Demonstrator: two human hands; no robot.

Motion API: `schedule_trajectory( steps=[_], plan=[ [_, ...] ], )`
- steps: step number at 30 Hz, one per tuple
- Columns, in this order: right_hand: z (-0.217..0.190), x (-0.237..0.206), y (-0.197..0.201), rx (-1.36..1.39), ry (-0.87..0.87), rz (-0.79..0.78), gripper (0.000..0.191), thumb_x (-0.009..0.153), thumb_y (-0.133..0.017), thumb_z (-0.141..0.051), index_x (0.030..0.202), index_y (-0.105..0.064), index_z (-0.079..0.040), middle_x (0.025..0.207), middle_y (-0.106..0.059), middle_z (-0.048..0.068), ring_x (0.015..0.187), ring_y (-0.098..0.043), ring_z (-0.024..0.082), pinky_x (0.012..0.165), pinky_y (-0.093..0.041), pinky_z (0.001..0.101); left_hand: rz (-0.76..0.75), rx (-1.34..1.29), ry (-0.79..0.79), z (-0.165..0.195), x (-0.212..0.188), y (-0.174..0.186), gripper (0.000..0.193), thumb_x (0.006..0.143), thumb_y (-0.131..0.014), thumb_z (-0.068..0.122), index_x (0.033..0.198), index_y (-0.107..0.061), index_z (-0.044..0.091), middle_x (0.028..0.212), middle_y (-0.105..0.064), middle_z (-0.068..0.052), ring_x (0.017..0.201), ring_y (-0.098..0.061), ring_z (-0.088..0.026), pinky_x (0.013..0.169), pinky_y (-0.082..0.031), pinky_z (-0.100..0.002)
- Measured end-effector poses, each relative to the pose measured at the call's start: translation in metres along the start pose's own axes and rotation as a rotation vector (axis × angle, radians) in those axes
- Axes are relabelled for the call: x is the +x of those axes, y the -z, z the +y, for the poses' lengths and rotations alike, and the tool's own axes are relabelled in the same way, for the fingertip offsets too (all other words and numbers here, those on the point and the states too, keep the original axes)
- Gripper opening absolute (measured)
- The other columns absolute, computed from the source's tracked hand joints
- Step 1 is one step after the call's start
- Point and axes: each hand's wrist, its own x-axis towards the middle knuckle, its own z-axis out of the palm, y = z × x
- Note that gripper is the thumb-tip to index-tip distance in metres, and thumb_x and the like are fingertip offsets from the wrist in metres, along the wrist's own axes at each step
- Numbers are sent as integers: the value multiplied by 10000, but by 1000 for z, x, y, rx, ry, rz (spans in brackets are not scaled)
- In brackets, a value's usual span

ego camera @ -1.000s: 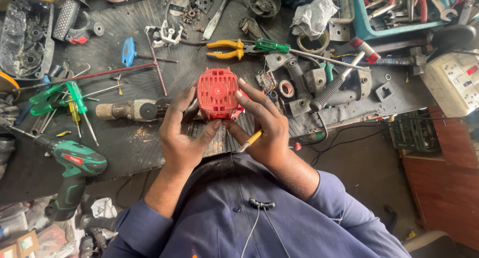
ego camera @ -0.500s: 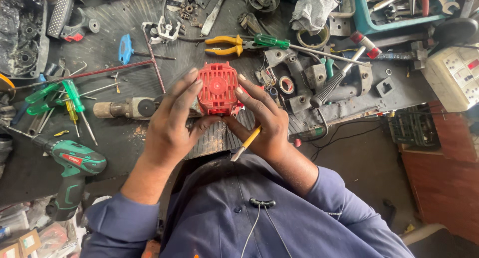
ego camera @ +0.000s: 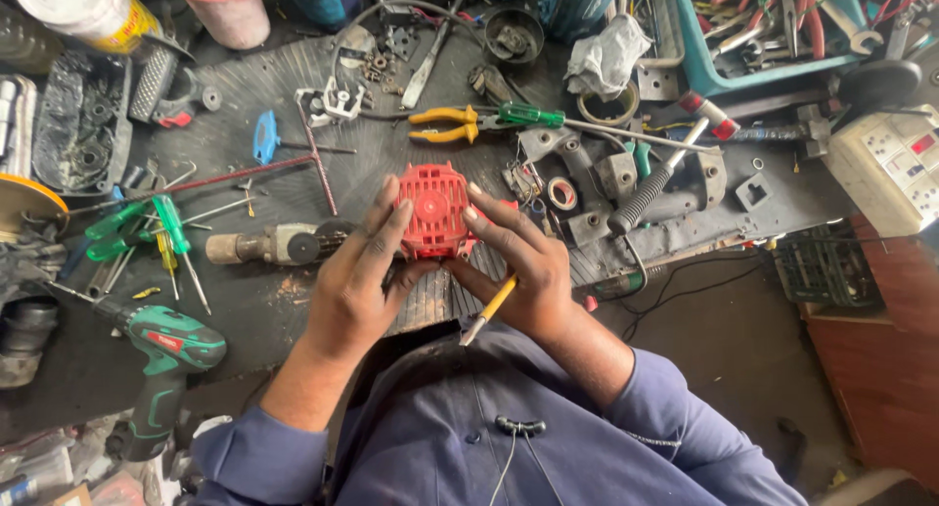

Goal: The person repairs a red power tool at a cluttered workbench. They handle the tool's red housing, unscrew parts with a screwdriver, reposition the housing, fit components together by hand, use pliers, and work on the tool's wiring and internal parts.

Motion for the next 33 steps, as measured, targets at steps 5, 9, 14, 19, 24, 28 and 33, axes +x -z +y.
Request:
schedule_trajectory(
  steps=[5,9,14,19,24,28,33],
  plan=[
    [-2,0,-1,12,-29,10,641,784,-929,-153,1342,-623,-78,1433,-614,195,1244,-700,342,975,-620,366,36,-15,17,-1,-3,-8,750,854,-851,120,1482,-465,-12,1544,-473,-263,1381,-566,-419,1082,-565,-420],
    [-3,-1,-2,14,-36,23,634,785,-931,-145,1336,-624,-81,1433,-614,195,1248,-698,343,973,-622,362,39,-39,41,0,-3,-9,749,844,-853,99,1480,-472,-7,1544,-478,-260,1383,-565,-412,1076,-571,-415],
    [-3,-1,-3,25,-40,26,639,787,-930,-138,1341,-619,-84,1437,-610,191,1247,-700,337,962,-628,356,45,-80,33,2,-2,-5,744,843,-853,72,1479,-473,2,1551,-472,-247,1389,-564,-401,1085,-568,-411],
    [-5,-1,-2,3,-45,29,639,783,-933,-144,1335,-617,-81,1430,-616,190,1228,-711,334,914,-634,344,40,-108,62,7,1,-1,728,821,-851,55,1457,-502,-2,1545,-483,-244,1390,-566,-396,1093,-561,-410],
    [-6,2,0,-15,-20,32,631,774,-936,-150,1318,-627,-76,1406,-631,185,1188,-729,329,893,-637,345,19,-99,125,13,10,9,686,779,-894,99,1390,-587,45,1514,-547,-182,1343,-624,-336,1076,-573,-381],
    [-4,7,2,-45,13,29,601,762,-943,-165,1275,-645,-71,1370,-655,172,1131,-747,310,889,-639,353,-79,-6,120,17,25,27,612,763,-917,153,1285,-617,43,1471,-599,-135,1265,-658,-309,1032,-568,-384],
    [-3,9,3,-99,46,19,591,740,-952,-189,1234,-659,-49,1339,-670,166,1076,-759,291,834,-637,342,-220,-78,123,15,50,38,745,690,-924,168,1319,-543,45,1504,-551,-171,1351,-580,-372,1088,-513,-429]
  ],
)
